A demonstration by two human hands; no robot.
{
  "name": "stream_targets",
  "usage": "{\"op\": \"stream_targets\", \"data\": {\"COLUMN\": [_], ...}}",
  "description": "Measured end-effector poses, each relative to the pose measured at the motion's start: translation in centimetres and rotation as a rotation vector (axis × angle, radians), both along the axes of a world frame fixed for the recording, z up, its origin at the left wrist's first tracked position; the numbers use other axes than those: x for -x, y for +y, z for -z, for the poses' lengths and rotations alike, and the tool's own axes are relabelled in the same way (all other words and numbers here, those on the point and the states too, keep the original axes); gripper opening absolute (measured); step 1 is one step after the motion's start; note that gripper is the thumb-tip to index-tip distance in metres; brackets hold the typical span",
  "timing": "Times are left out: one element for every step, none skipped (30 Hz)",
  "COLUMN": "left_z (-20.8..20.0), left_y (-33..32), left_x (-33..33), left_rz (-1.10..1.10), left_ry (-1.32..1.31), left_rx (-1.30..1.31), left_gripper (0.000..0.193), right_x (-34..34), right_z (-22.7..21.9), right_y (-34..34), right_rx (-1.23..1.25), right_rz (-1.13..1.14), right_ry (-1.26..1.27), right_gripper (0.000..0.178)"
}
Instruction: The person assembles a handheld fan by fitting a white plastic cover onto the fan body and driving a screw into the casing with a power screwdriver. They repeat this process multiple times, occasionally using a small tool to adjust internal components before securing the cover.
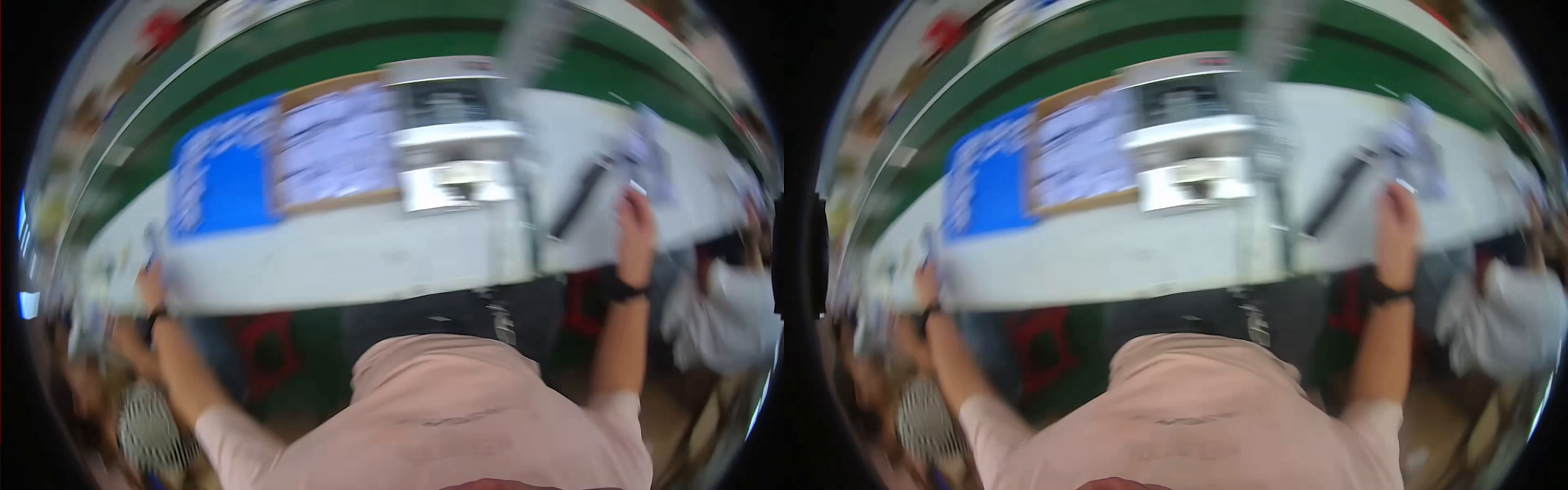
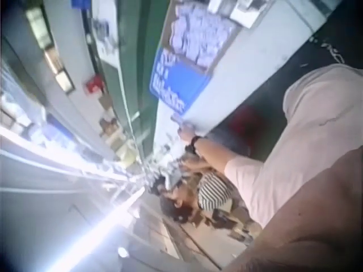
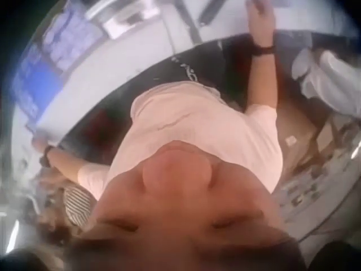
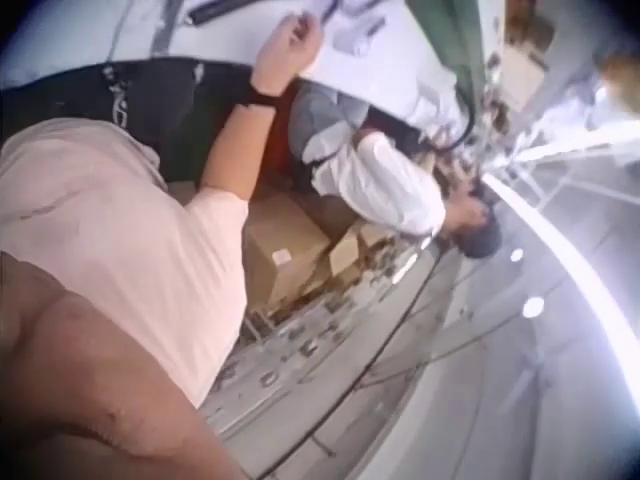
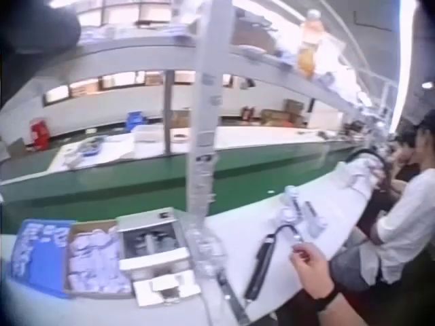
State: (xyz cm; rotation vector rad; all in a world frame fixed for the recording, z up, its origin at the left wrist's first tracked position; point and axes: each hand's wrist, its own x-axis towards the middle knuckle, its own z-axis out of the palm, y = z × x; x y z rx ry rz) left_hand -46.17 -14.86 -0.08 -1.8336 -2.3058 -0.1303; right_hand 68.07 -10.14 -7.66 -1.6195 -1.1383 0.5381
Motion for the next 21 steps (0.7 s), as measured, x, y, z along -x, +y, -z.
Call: {"op": "stream_targets", "data": {"left_z": [5.8, 7.5, 9.2, 7.2, 5.2, 6.4, 8.0, 9.3, 5.8, 2.2, 1.5, 2.5, 3.4, 3.6, 3.7, 3.8, 3.6, 3.5, 3.3, 2.8, 2.0], "left_y": [1.5, 3.6, 5.8, 5.1, 5.2, 7.4, 9.7, 12.3, 10.2, 9.8, 9.0, 8.6, 8.5, 8.4, 8.4, 8.6, 8.2, 8.0, 7.6, 7.5, 7.5], "left_x": [-1.4, -2.5, -3.8, -2.8, -2.7, -5.4, -11.5, -19.9, -22.4, -27.5, -28.8, -30.1, -31.6, -34.1, -36.9, -39.3, -40.8, -42.3, -43.5, -44.4, -44.9], "left_rz": [0.142, -0.085, -0.313, -0.286, -0.250, -0.335, -0.406, -0.349, -0.361, -0.373, -0.390, -0.163, 0.071, 0.065, 0.134, 0.206, 0.200, 0.214, 0.227, 0.238, 0.247], "left_ry": [0.510, 0.496, -0.006, 0.113, 0.132, 0.106, 0.070, 0.030, 0.100, 0.173, 0.189, -0.037, -0.264, -0.262, -0.376, -0.491, -0.483, -0.513, -0.541, -0.566, -0.544], "left_rx": [0.337, 0.400, 0.196, 0.159, 0.153, 0.102, 0.056, 0.074, -0.025, -0.121, -0.125, -0.289, -0.449, -0.449, -0.412, -0.374, -0.378, -0.366, -0.352, -0.338, -0.344], "left_gripper": [0.043, 0.050, 0.061, 0.069, 0.073, 0.076, 0.079, 0.079, 0.073, 0.068, 0.068, 0.058, 0.049, 0.049, 0.047, 0.046, 0.046, 0.044, 0.042, 0.040, 0.040], "right_x": [0.9, 0.8, 0.7, 0.1, -1.0, -2.0, -3.2, -4.2, -4.7, -5.2, -5.5, -6.1, -6.7, -7.6, -8.4, -9.4, -9.5, -9.5, -9.3, -9.0, -8.6], "right_z": [-2.8, -3.9, -5.4, -5.8, -5.9, -6.9, -7.7, -8.5, -8.1, -7.4, -6.7, -6.1, -5.7, -5.4, -5.2, -5.1, -5.1, -5.0, -5.3, -5.6, -5.4], "right_y": [-0.5, -0.6, -1.3, -1.5, -1.9, -2.7, -4.1, -5.2, -4.6, -4.0, -3.5, -3.1, -2.7, -2.5, -2.3, -2.3, -2.1, -2.0, -1.8, -1.6, -1.1], "right_rx": [0.015, 0.028, 0.047, 0.063, 0.078, 0.084, 0.095, 0.113, 0.118, 0.116, 0.189, 0.263, 0.337, 0.337, 0.323, 0.308, 0.293, 0.290, 0.308, 0.326, 0.343], "right_rz": [0.025, 0.013, 0.086, 0.146, 0.192, 0.239, 0.307, 0.366, 0.352, 0.333, 0.278, 0.229, 0.182, 0.175, 0.130, 0.088, 0.039, 0.032, -0.014, -0.062, -0.114], "right_ry": [-0.192, -0.228, -0.245, -0.199, -0.144, -0.179, -0.324, -0.469, -0.551, -0.530, -0.420, -0.323, -0.228, -0.229, -0.163, -0.097, -0.026, -0.021, -0.050, -0.077, -0.103], "right_gripper": [0.029, 0.026, 0.026, 0.027, 0.028, 0.028, 0.029, 0.031, 0.032, 0.032, 0.034, 0.037, 0.039, 0.039, 0.041, 0.043, 0.045, 0.045, 0.046, 0.046, 0.047]}}
